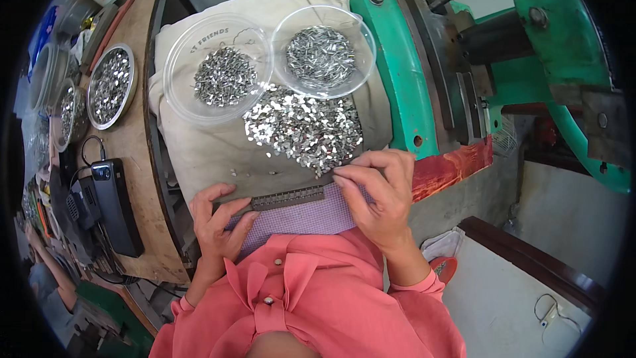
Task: The person sorts small metal studs from plastic bowls and inserts them into a metal track by hand, then uses a press machine to secure them.
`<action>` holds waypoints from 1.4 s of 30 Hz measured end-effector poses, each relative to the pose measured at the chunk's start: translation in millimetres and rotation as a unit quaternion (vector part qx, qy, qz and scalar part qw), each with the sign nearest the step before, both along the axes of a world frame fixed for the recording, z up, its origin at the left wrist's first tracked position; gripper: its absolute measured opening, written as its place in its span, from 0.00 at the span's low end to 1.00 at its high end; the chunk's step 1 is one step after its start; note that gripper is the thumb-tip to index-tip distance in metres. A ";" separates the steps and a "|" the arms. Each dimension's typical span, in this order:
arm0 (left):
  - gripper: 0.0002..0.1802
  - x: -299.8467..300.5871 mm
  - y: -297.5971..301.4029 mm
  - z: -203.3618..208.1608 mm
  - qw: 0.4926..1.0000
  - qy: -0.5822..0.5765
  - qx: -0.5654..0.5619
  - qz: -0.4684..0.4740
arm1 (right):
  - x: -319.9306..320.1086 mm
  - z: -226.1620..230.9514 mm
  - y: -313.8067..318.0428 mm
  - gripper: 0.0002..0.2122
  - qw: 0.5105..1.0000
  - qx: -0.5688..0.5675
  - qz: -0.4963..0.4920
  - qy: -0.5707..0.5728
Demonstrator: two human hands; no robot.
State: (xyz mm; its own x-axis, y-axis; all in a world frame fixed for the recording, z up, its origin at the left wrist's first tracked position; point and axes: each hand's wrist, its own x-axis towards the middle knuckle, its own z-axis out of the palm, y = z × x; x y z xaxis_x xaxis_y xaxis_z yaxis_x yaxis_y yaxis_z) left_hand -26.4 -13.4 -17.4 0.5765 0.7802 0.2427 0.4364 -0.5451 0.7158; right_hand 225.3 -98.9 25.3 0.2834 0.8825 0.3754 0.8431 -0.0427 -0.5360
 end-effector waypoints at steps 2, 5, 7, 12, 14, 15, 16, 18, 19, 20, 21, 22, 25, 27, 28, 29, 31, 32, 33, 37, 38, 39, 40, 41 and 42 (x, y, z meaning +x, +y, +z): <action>0.18 0.5 -0.5 3.0 1.000 0.005 -0.004 0.004 | 1.7 -6.2 -12.0 0.10 0.998 0.027 -0.050 0.018; 0.17 1.3 -2.7 3.4 1.000 0.001 -0.005 0.005 | 1.4 -14.1 -27.9 0.10 0.996 0.047 -0.076 0.005; 0.17 1.6 -3.9 2.8 1.000 0.004 -0.001 0.005 | -0.3 -18.7 -34.7 0.10 0.994 0.062 -0.091 0.000; 0.17 1.4 -5.6 2.9 1.000 0.016 0.008 0.004 | -4.1 -26.2 -43.2 0.11 0.993 0.066 -0.094 -0.004; 0.17 0.7 -6.7 1.9 1.000 0.016 0.013 0.002 | -7.4 -30.4 -45.6 0.11 0.994 0.067 -0.091 -0.004; 0.17 1.1 -6.9 2.1 1.000 0.016 0.015 0.001 | -9.7 -31.5 -44.8 0.10 0.994 0.071 -0.081 -0.006; 0.17 1.5 -7.0 2.4 1.000 0.017 0.018 0.001 | -11.2 -32.9 -44.5 0.10 0.995 0.074 -0.071 -0.008; 0.17 2.1 -6.9 2.7 1.000 0.018 0.022 0.000 | -11.7 -35.4 -44.8 0.10 0.995 0.072 -0.068 -0.013; 0.17 2.4 -6.6 2.8 1.000 0.019 0.023 0.001 | -11.5 -35.6 -44.0 0.10 0.995 0.072 -0.067 -0.019; 0.17 2.5 -6.3 2.9 1.000 0.020 0.023 0.001 | -11.3 -36.0 -43.5 0.10 0.995 0.073 -0.066 -0.024; 0.17 2.4 -6.3 2.6 1.000 0.019 0.024 0.000 | -11.3 -37.5 -43.4 0.10 0.995 0.074 -0.068 -0.025; 0.17 1.9 -6.7 2.1 1.000 0.019 0.024 0.002 | -11.2 -39.7 -43.3 0.10 0.994 0.075 -0.070 -0.026; 0.18 1.4 -7.7 0.8 1.000 0.017 0.027 0.003 | -10.8 -42.1 -44.4 0.10 0.994 0.076 -0.068 -0.034; 0.18 1.7 -7.0 0.3 0.999 0.016 0.028 0.003 | -10.6 -42.6 -44.7 0.10 0.994 0.074 -0.065 -0.042; 0.18 1.6 -7.1 0.9 0.999 0.018 0.028 0.003 | -10.8 -42.3 -45.2 0.11 0.994 0.073 -0.065 -0.042; 0.18 1.4 -7.4 1.2 0.999 0.021 0.029 0.004 | -11.0 -41.9 -45.8 0.11 0.994 0.072 -0.064 -0.042; 0.18 1.4 -7.6 0.3 0.999 0.021 0.029 0.003 | -10.9 -39.9 -45.9 0.11 0.995 0.070 -0.061 -0.046; 0.18 1.3 -7.6 -0.3 0.999 0.021 0.029 0.004 | -10.9 -38.8 -45.6 0.11 0.995 0.068 -0.057 -0.051; 0.18 1.0 -7.6 -0.9 0.999 0.021 0.029 0.004 | -11.3 -37.9 -45.4 0.11 0.995 0.067 -0.057 -0.050; 0.19 1.0 -7.8 -0.9 0.999 0.024 0.034 -0.001 | -14.8 -32.5 -45.4 0.11 0.996 0.062 -0.038 -0.047; 0.19 1.2 -7.5 -0.8 0.999 0.025 0.034 -0.001 | -15.7 -32.0 -44.7 0.11 0.997 0.058 -0.030 -0.044; 0.19 1.3 -7.6 -0.5 0.999 0.026 0.034 -0.001 | -16.4 -31.9 -44.0 0.11 0.997 0.057 -0.030 -0.044; 0.19 0.8 -8.0 -0.1 0.999 0.029 0.037 -0.004 | -17.7 -32.2 -43.4 0.12 0.997 0.056 -0.024 -0.042; 0.20 0.3 -8.2 0.2 0.999 0.032 0.039 -0.008 | -18.5 -32.6 -42.8 0.12 0.998 0.054 -0.019 -0.040; 0.20 0.0 -7.8 0.3 0.999 0.033 0.039 -0.008 | -18.7 -32.8 -42.1 0.12 0.998 0.053 -0.018 -0.039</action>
